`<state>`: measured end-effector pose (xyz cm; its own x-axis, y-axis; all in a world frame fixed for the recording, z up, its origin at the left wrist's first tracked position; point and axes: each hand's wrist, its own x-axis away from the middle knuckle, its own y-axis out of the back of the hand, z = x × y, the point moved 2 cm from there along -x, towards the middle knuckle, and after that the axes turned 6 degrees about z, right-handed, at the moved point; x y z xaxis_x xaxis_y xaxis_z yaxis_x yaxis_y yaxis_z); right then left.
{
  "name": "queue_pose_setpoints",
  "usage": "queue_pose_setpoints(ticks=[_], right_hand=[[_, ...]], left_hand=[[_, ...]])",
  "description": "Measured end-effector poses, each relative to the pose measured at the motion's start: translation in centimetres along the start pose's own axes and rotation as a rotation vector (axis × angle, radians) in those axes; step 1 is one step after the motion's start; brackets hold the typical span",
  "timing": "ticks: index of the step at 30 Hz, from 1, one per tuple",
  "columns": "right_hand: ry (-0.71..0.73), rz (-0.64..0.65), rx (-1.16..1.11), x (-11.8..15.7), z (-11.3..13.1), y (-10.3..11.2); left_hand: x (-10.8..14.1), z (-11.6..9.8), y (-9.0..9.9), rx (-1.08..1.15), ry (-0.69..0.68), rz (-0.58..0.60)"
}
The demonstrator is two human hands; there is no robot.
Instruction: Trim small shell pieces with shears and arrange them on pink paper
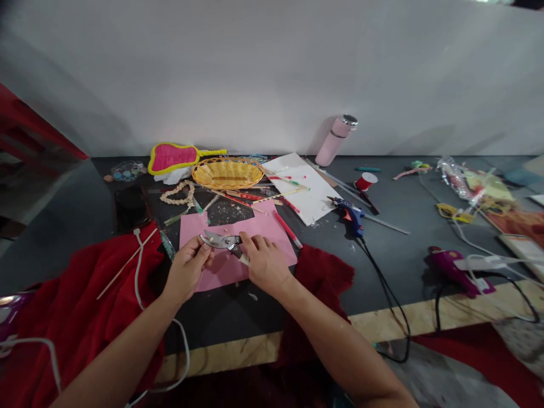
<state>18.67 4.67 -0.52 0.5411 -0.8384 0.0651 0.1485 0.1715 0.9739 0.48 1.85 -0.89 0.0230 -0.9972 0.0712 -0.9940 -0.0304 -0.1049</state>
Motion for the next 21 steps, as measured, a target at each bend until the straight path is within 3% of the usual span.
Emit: queue_pose_setpoints(ticks=[10, 16, 21], right_hand=[[0.105, 0.021, -0.008, 0.4, -0.6, 0.7], [0.15, 0.063, -0.067, 0.6, -0.7, 1.1], [0.159, 0.075, -0.079, 0.5, -0.6, 1.4]], left_hand=[[0.2, -0.3, 0.1, 0.031, -0.015, 0.097], [0.1, -0.3, 0.2, 0.217, 0.066, 0.181], [0.1, -1.0, 0.5, 0.33, 0.21, 0.264]])
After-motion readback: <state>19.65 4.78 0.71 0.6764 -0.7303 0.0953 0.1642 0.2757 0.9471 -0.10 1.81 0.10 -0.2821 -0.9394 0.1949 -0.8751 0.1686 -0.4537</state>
